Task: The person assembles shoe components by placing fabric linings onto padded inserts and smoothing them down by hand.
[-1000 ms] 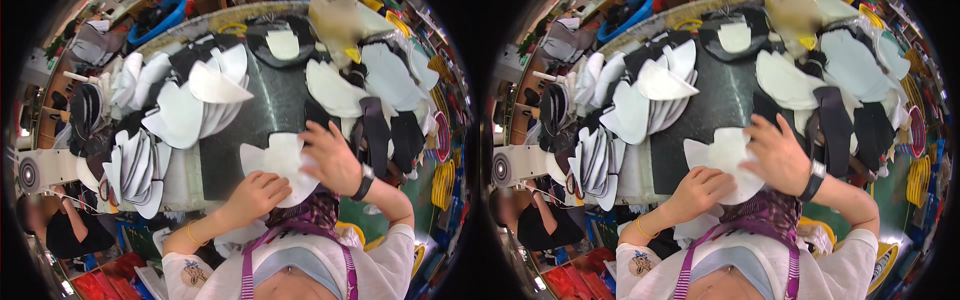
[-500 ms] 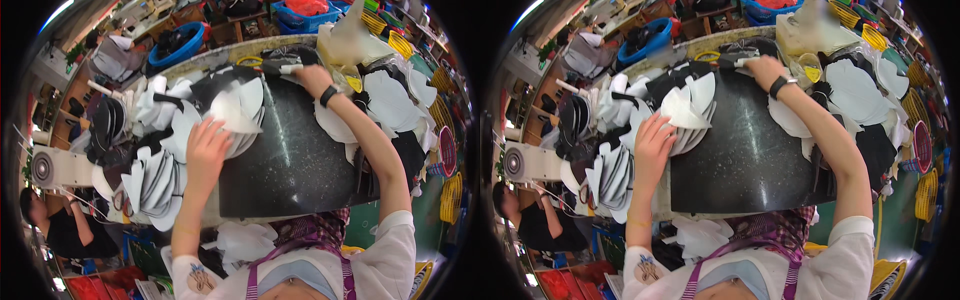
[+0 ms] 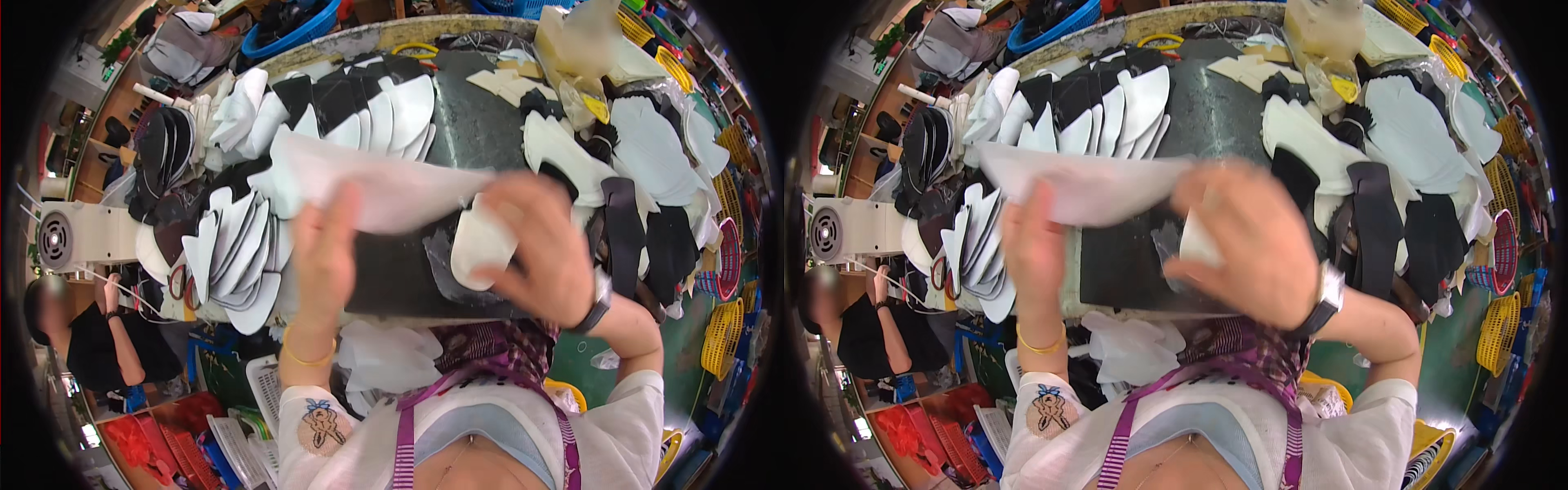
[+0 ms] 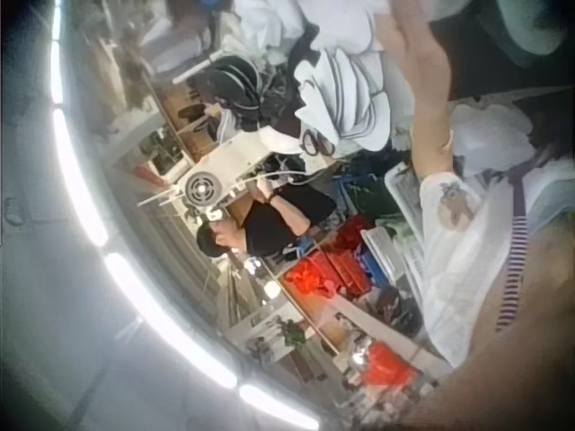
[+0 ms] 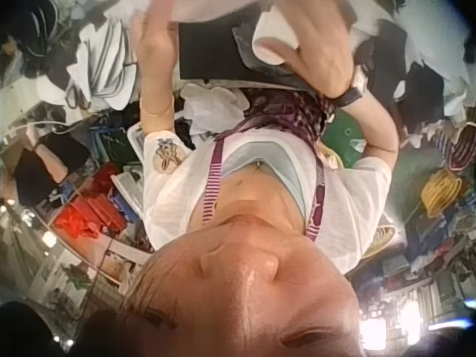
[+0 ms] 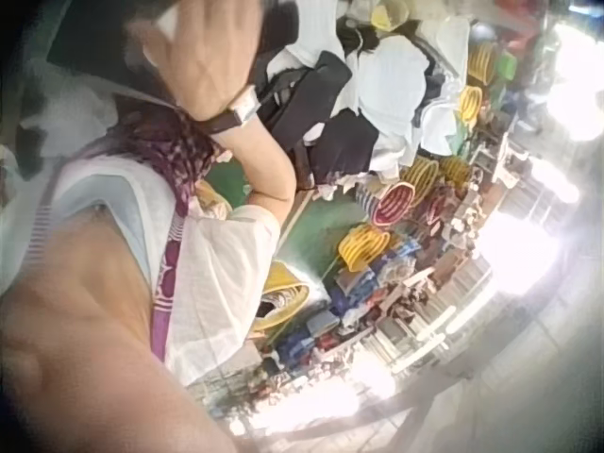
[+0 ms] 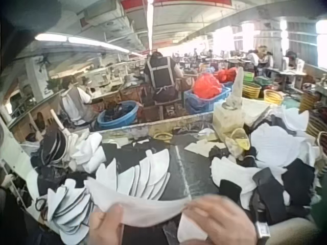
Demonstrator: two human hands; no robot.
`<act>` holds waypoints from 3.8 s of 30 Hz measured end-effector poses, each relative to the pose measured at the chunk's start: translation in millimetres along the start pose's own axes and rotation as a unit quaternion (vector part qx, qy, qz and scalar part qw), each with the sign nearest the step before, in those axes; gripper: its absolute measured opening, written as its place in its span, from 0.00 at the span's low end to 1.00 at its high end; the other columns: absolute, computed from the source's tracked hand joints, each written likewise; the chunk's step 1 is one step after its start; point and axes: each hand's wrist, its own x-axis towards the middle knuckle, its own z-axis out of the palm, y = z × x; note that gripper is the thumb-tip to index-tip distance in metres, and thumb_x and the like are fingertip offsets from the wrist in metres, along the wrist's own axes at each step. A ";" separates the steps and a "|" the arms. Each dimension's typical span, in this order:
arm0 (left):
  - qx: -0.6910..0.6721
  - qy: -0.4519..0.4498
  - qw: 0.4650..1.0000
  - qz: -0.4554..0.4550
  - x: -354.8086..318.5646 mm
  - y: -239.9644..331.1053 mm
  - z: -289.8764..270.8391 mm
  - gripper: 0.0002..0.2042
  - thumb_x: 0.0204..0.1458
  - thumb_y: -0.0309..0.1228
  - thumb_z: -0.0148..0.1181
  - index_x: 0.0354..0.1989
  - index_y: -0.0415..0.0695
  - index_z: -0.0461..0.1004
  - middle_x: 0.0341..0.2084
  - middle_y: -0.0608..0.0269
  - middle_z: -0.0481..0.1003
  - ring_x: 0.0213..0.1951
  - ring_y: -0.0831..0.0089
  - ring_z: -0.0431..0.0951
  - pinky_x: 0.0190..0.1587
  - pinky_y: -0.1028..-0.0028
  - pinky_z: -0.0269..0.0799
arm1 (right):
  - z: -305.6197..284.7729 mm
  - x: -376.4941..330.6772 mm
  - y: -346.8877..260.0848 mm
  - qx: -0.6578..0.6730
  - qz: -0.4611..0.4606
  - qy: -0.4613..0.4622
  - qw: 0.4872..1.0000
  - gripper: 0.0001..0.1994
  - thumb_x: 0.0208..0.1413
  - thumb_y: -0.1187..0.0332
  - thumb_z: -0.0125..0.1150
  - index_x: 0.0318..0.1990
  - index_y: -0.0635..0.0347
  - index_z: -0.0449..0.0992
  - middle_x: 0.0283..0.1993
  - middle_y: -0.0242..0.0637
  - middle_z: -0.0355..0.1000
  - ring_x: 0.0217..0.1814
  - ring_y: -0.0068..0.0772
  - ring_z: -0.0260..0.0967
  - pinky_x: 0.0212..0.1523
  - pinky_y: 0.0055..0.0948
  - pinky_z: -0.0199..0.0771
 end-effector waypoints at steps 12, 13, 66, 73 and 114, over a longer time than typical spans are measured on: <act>-0.091 -0.153 0.964 -0.199 -65.4 -14.9 22.1 0.05 0.55 0.25 0.57 0.29 0.38 0.72 0.17 0.67 0.71 0.19 0.84 0.68 0.23 0.84 0.64 | -2.5 -4.3 -1.5 0.072 0.107 -0.060 0.990 0.10 0.42 0.72 0.64 0.34 0.61 0.76 0.33 0.40 0.72 0.36 0.42 0.68 0.44 0.37 0.65; -0.091 -0.155 0.963 -0.199 -65.4 -14.6 25.6 0.05 0.55 0.25 0.57 0.29 0.38 0.72 0.17 0.67 0.71 0.19 0.84 0.68 0.23 0.84 0.64 | -0.2 -2.1 -5.3 -0.064 0.012 0.050 0.997 0.11 0.41 0.73 0.64 0.36 0.60 0.76 0.37 0.39 0.72 0.38 0.41 0.68 0.44 0.36 0.65; 0.125 0.173 0.956 0.200 -15.6 -31.0 -25.6 0.02 0.48 0.20 0.53 0.28 0.39 0.66 0.23 0.62 0.72 0.26 0.72 0.72 0.32 0.75 0.69 | -13.1 -5.1 55.1 0.153 0.298 0.083 0.938 0.04 0.53 0.73 0.58 0.31 0.65 0.73 0.24 0.31 0.72 0.26 0.15 0.69 0.30 0.17 0.69; 0.064 -0.163 0.970 -0.166 -24.6 -28.6 37.6 0.14 0.57 0.37 0.52 0.34 0.37 0.76 0.18 0.71 0.69 0.19 0.87 0.61 0.21 0.82 0.55 | 5.8 -0.3 -9.8 -0.161 -0.047 -0.001 0.986 0.12 0.38 0.73 0.64 0.35 0.60 0.74 0.51 0.38 0.70 0.55 0.45 0.65 0.56 0.37 0.63; 0.411 -0.370 0.788 0.270 -87.1 -63.9 16.7 0.25 0.41 0.34 0.61 0.50 0.39 0.70 0.52 0.55 0.70 0.55 0.59 0.68 0.53 0.65 0.65 | 31.1 -31.4 42.0 0.242 0.329 -0.322 0.854 0.06 0.45 0.70 0.64 0.28 0.63 0.76 0.19 0.40 0.72 0.20 0.31 0.72 0.24 0.24 0.69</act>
